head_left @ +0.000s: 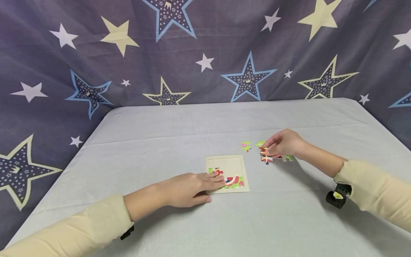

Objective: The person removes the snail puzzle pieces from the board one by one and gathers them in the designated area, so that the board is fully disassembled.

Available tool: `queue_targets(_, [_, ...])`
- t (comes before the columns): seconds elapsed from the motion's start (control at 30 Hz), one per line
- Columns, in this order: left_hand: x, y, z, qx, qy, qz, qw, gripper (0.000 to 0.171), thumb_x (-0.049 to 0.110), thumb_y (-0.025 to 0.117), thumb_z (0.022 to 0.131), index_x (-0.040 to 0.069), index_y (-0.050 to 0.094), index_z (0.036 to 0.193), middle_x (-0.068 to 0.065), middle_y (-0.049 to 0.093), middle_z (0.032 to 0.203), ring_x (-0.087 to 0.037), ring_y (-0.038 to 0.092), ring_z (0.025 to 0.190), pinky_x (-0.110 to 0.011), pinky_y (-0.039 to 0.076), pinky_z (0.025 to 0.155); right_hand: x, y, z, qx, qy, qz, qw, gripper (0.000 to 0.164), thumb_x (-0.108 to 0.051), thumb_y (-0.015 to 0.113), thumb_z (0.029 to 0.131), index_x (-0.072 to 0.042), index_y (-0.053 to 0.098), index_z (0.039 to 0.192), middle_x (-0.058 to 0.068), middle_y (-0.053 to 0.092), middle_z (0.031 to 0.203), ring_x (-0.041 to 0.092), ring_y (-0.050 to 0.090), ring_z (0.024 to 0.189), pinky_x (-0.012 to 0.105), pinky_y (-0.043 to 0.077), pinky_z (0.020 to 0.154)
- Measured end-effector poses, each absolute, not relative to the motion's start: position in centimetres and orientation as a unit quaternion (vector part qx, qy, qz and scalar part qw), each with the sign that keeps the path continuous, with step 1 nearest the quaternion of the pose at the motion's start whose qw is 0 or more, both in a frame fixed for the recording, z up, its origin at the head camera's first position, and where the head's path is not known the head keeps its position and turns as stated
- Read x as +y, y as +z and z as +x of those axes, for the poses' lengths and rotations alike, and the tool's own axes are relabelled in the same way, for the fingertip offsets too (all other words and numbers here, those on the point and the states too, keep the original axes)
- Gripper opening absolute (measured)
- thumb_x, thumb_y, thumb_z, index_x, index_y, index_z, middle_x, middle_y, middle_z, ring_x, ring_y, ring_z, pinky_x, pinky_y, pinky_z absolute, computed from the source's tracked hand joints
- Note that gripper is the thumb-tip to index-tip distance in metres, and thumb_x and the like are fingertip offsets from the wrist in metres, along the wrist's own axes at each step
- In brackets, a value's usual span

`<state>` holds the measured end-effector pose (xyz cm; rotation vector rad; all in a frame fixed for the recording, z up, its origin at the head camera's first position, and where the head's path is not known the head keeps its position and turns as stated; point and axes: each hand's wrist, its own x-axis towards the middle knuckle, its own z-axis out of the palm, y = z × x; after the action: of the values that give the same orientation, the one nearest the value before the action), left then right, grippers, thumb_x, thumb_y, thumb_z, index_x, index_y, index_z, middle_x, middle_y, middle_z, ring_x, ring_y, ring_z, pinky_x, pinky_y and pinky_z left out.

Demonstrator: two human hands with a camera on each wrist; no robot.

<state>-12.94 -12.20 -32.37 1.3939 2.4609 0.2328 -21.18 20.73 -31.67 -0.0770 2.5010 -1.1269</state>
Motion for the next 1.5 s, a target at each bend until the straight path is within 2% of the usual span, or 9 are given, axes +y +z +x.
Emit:
queue_targets(0.37, [-12.2,-32.3,-12.9,0.857,0.079,0.486,0.151,0.051,0.027,0.053,0.099,0.017,0.039,0.148,0.003,0.039,0.154,-0.015,0.032,0.146,-0.036,0.036,0.116,21.0,-30.9,-21.4,0.886,-0.412,-0.041,0.206,0.036,-0.009,0.075,0.082,0.008,0.067,0.112,-0.010,0.069,0.072,0.003,0.063,0.066,0.024,0.057,0.065])
queue_targets(0.5, [-12.2,-32.3,-12.9,0.859,0.080,0.481,0.154,0.051,0.027,0.053,0.099,0.017,0.039,0.148,0.003,0.039,0.154,-0.015,0.032,0.146,-0.037,0.035,0.117,21.0,-31.1,-21.2,0.891,-0.402,-0.042,0.207,0.034,-0.009,0.077,0.080,0.007,0.069,0.110,-0.010,0.069,0.069,0.004,0.061,0.063,0.023,0.054,0.060])
queue_targets(0.67, [-12.1,-32.3,-12.9,0.860,0.080,0.481,0.153,0.051,0.027,0.053,0.099,0.016,0.040,0.147,0.003,0.039,0.153,-0.015,0.032,0.146,-0.036,0.035,0.117,20.9,-31.6,-21.0,0.915,-0.358,-0.051,0.179,0.027,-0.011,0.078,0.079,0.002,0.073,0.103,-0.010,0.067,0.066,0.006,0.058,0.059,0.023,0.047,0.054])
queue_targets(0.9, [-12.1,-32.3,-12.9,0.859,0.081,0.484,0.149,0.051,0.027,0.053,0.099,0.016,0.040,0.147,0.002,0.040,0.153,-0.015,0.032,0.146,-0.036,0.035,0.117,21.0,-31.1,-20.7,0.942,-0.299,-0.101,0.114,0.022,-0.015,0.079,0.077,-0.002,0.076,0.095,0.003,0.075,0.075,0.006,0.061,0.059,0.021,0.044,0.053])
queue_targets(1.2, [-12.1,-32.2,-12.9,0.859,0.080,0.484,0.148,0.051,0.027,0.053,0.099,0.016,0.041,0.147,0.002,0.040,0.153,-0.015,0.033,0.145,-0.036,0.035,0.117,21.0,-30.7,-20.8,0.943,-0.299,-0.094,0.109,0.022,-0.015,0.078,0.078,-0.003,0.076,0.096,0.004,0.076,0.079,0.005,0.062,0.060,0.021,0.044,0.054])
queue_targets(1.5, [-12.1,-32.3,-12.9,0.859,0.079,0.483,0.149,0.051,0.028,0.053,0.099,0.016,0.040,0.147,0.002,0.040,0.153,-0.015,0.033,0.145,-0.036,0.035,0.117,18.5,-30.7,-20.7,0.939,-0.305,-0.114,0.111,0.022,-0.015,0.079,0.078,-0.004,0.076,0.096,0.007,0.076,0.082,0.004,0.063,0.067,0.020,0.048,0.061])
